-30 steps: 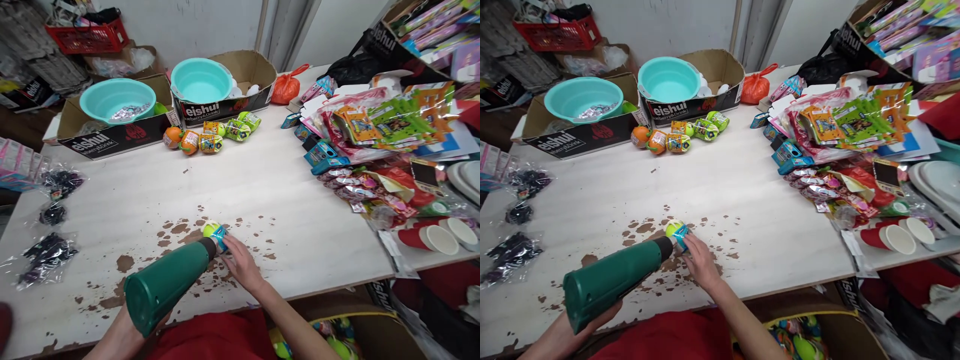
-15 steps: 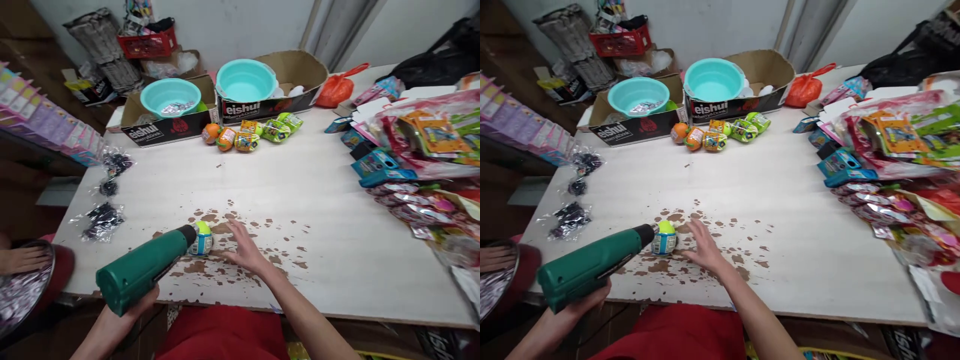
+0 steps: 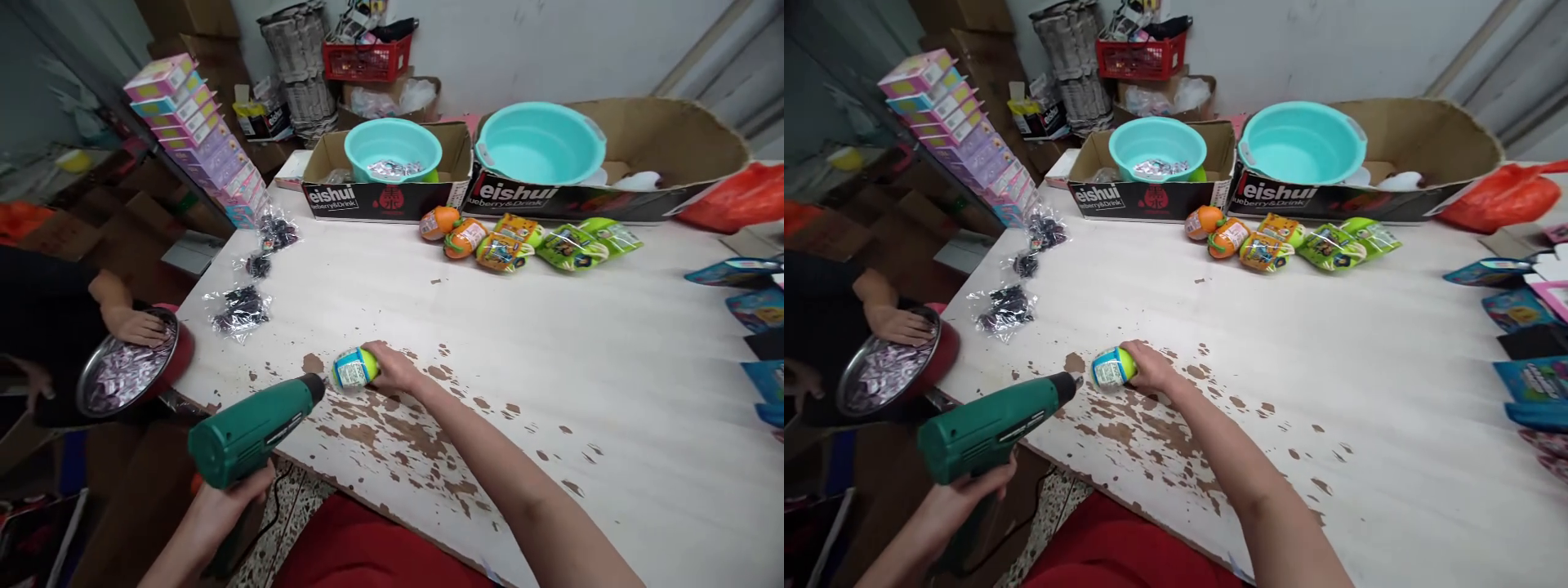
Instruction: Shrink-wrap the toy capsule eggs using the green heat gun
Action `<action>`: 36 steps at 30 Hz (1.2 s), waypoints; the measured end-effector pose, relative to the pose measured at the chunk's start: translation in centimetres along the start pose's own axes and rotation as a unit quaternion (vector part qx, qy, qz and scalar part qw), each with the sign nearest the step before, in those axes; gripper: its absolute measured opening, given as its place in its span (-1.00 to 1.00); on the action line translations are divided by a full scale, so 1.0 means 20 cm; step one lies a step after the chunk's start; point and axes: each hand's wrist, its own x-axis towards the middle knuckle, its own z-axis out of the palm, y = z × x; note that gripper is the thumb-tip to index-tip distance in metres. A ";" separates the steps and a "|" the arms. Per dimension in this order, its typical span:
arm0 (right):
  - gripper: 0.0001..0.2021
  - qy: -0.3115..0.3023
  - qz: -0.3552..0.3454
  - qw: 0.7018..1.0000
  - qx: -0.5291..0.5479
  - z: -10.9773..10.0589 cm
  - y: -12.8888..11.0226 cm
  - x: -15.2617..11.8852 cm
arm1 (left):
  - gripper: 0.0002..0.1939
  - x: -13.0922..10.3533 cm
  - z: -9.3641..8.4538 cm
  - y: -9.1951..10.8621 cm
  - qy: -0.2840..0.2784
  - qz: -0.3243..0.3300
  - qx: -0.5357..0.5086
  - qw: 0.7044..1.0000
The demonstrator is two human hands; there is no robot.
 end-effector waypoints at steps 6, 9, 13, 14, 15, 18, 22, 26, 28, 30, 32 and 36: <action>-0.71 0.094 0.137 0.981 0.104 0.07 0.02 -0.14 | -0.69 0.06 0.11 0.10 -0.049 0.015 -0.029 0.998; -0.73 0.119 0.137 0.977 0.110 0.07 0.01 -0.14 | -0.70 0.10 0.09 0.17 -0.039 0.029 -0.034 0.998; -0.78 0.109 0.107 0.985 0.085 0.08 -0.02 -0.11 | -0.69 0.13 0.05 0.19 0.008 0.038 -0.037 0.999; -0.87 0.104 0.107 0.985 0.087 0.09 -0.03 -0.10 | -0.69 0.13 0.04 0.18 0.011 0.037 -0.036 0.999; -0.95 0.104 0.111 0.983 0.098 0.10 -0.03 -0.09 | -0.68 0.12 0.03 0.17 0.015 0.035 -0.034 0.999; -0.94 0.135 0.158 0.954 0.215 0.12 -0.04 -0.11 | -0.66 0.10 0.00 0.16 0.012 0.019 -0.032 0.999; -0.84 0.180 0.298 0.808 0.475 0.07 -0.06 -0.26 | -0.67 0.05 0.00 0.23 -0.044 0.020 -0.054 0.997; -0.77 0.227 0.373 0.654 0.618 -0.02 -0.12 -0.50 | -0.69 0.02 0.09 0.34 -0.099 0.056 -0.049 0.992; -0.77 0.262 0.371 0.603 0.656 -0.05 -0.14 -0.63 | -0.68 0.02 0.17 0.38 -0.122 0.078 -0.034 0.989; -0.79 0.300 0.372 0.566 0.672 -0.06 -0.16 -0.74 | -0.65 0.02 0.26 0.42 -0.154 0.083 -0.021 0.984; -0.81 0.333 0.374 0.531 0.683 -0.07 -0.18 -0.85 | -0.60 0.03 0.35 0.46 -0.195 0.092 -0.005 0.976; -0.81 0.409 0.369 0.465 0.693 -0.08 -0.22 -1.04 | -0.57 0.01 0.48 0.55 -0.217 0.142 0.070 0.963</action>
